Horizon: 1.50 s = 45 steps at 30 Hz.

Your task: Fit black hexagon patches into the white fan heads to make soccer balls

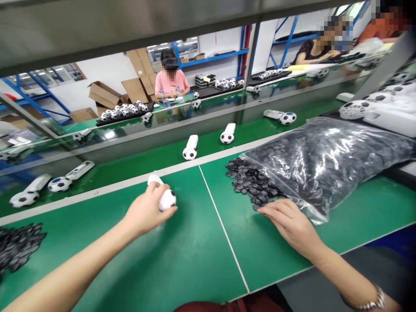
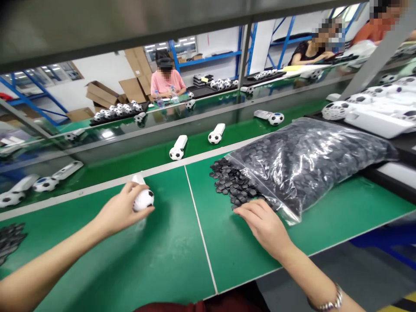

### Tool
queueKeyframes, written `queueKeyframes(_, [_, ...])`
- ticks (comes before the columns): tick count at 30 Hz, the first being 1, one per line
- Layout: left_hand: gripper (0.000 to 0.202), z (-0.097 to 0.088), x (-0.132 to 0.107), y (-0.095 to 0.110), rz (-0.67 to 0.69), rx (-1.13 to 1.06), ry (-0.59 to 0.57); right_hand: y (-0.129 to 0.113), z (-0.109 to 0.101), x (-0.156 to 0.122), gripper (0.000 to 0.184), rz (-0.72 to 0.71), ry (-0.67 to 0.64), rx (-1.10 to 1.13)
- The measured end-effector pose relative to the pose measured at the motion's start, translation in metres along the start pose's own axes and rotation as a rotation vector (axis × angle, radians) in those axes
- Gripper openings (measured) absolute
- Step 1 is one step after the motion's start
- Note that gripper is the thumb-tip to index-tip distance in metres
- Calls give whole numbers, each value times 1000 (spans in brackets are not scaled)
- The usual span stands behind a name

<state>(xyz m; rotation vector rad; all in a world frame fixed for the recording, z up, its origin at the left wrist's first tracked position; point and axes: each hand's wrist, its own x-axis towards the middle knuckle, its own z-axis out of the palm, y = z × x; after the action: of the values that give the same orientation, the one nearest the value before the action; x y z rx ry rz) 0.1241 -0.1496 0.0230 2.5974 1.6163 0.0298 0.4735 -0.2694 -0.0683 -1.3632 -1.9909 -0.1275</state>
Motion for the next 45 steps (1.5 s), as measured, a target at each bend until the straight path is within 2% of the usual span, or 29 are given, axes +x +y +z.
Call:
queueKeyframes(2, [52, 3, -21, 15, 94, -96, -117, -4, -2, 8, 18, -2, -41, 4])
queueKeyframes(4, [60, 6, -24, 17, 241, -129, -189, -9, -3, 16, 18, 6, -68, 39])
queueKeyframes(7, [66, 8, -5, 3, 463, 0, -145, -18, -6, 25, 17, 41, -85, 116])
queueKeyframes(9, [53, 11, 12, -5, 553, 54, -132, -24, -7, 27, 18, 90, -87, 132])
queueKeyframes(11, [45, 16, 23, -3, 595, 66, -165, -30, -8, 26, 18, 126, -114, 151])
queueKeyframes(14, [51, 29, 22, 19, 528, 67, -192, -37, -9, 23, 13, 173, -159, 210])
queueKeyframes(18, [63, 45, -1, 58, 313, -100, -110, -48, -5, 24, 11, 254, -173, 315])
queueKeyframes(21, [76, 48, -9, 74, 326, -268, -72, -61, 3, 31, 12, 192, -199, 394])
queueKeyframes(25, [76, 48, -2, 76, 356, -404, -108, -77, 20, 43, 8, 131, -225, 486])
queueKeyframes(31, [73, 53, 3, 73, 363, -467, -79, -83, 43, 46, 5, 206, -140, 526])
queueKeyframes(36, [69, 53, 2, 73, 360, -472, -66, -84, 48, 44, 11, 303, -160, 540])
queueKeyframes(40, [68, 55, 6, 71, 342, -517, -70, -84, 49, 46, 26, 431, -206, 689])
queueKeyframes(45, [66, 55, 9, 71, 304, -541, -87, -86, 51, 48, 34, 429, -203, 688])
